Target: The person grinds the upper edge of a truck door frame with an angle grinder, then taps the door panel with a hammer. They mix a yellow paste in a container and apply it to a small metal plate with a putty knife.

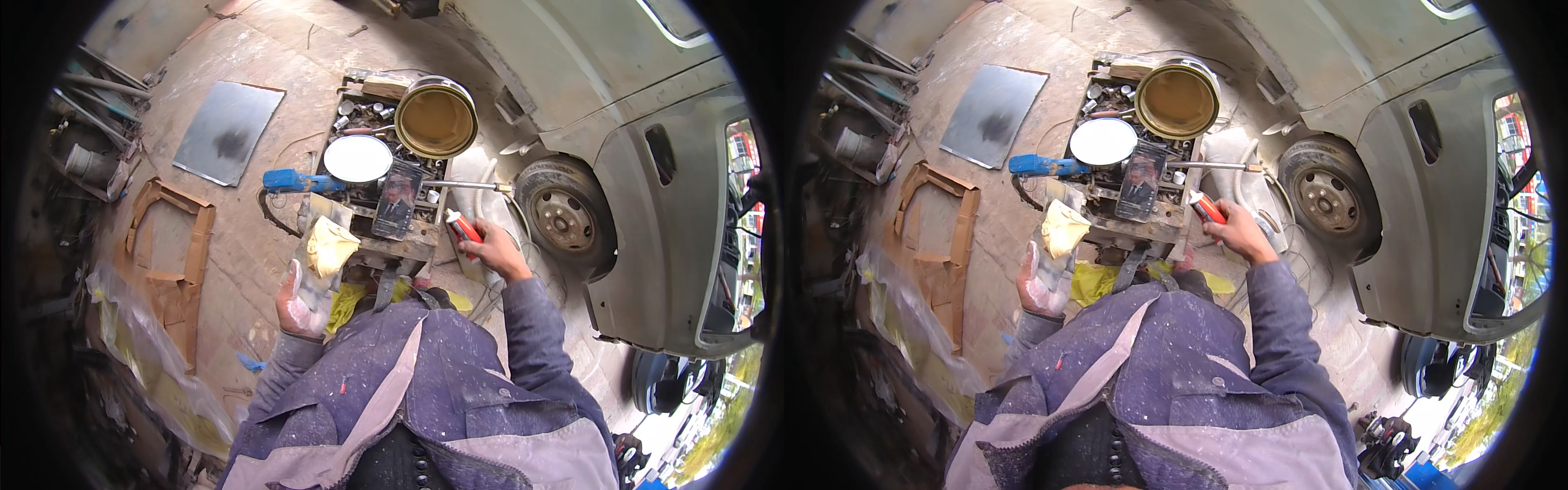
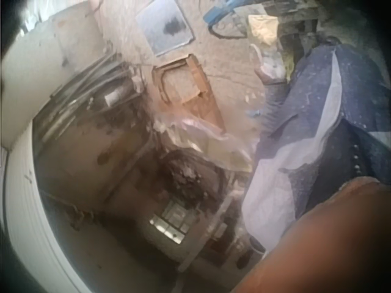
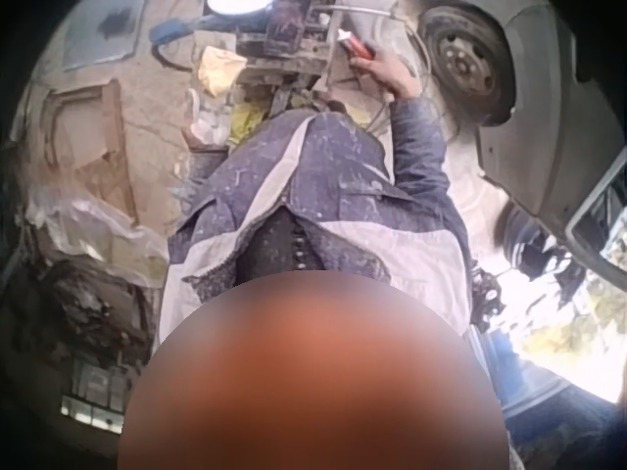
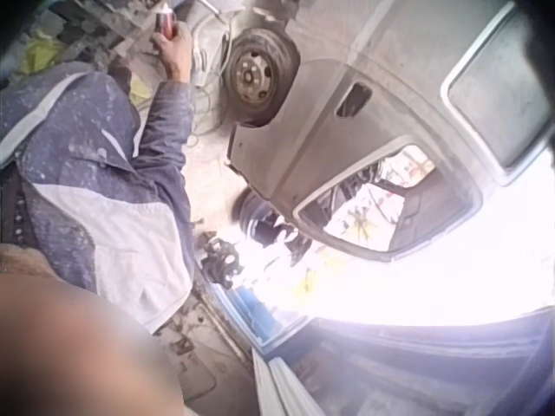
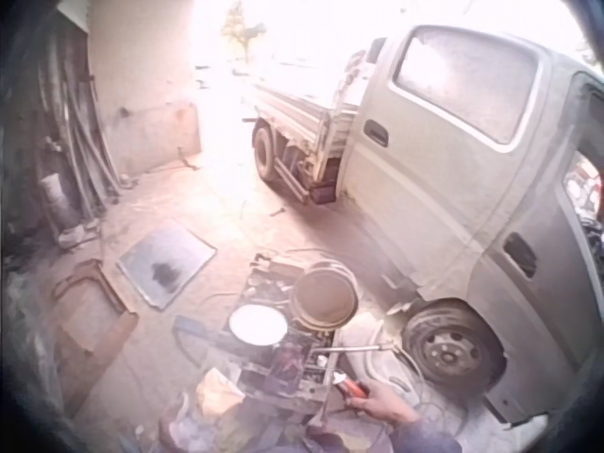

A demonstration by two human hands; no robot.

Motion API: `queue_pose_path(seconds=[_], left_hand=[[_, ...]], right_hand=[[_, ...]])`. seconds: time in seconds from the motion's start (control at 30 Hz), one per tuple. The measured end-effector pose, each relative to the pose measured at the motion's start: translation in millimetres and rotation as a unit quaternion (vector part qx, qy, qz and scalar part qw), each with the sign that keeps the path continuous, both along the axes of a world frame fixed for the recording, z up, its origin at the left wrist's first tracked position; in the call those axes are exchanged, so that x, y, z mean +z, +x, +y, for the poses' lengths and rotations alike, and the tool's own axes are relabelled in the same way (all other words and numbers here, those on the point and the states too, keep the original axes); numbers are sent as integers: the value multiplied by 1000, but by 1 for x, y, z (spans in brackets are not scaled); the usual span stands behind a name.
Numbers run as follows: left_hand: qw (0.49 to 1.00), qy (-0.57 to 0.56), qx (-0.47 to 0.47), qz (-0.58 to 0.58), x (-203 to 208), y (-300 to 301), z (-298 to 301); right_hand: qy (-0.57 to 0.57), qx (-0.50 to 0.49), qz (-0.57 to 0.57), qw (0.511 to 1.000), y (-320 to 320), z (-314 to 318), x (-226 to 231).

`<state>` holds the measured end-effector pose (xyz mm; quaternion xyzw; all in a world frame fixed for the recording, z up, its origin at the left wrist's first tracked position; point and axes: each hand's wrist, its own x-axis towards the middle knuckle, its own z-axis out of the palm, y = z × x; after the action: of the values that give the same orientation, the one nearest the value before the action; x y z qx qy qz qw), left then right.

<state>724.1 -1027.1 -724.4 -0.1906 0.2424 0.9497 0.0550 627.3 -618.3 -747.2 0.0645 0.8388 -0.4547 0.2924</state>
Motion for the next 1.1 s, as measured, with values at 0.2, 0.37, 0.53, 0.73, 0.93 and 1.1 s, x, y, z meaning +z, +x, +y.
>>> queue_pose_path(seconds=[0.2,0.37,0.53,0.73,0.93,1.1], left_hand=[[997,-19,-68,19,-2,-16,18],[996,-46,-72,27,4,-21,53],[995,-80,-57,5,4,-14,86],[997,-66,-38,-3,3,-2,118],[993,-108,-47,10,10,7,140],[989,-136,-55,15,14,12,149]], right_hand=[[-362,-126,-103,918,63,-20,33],[-356,-102,-80,925,65,-42,61],[-305,-34,-43,951,65,-41,85],[-261,9,20,965,78,-33,95],[-214,17,39,976,86,-17,97],[-209,41,98,972,90,-8,94]])
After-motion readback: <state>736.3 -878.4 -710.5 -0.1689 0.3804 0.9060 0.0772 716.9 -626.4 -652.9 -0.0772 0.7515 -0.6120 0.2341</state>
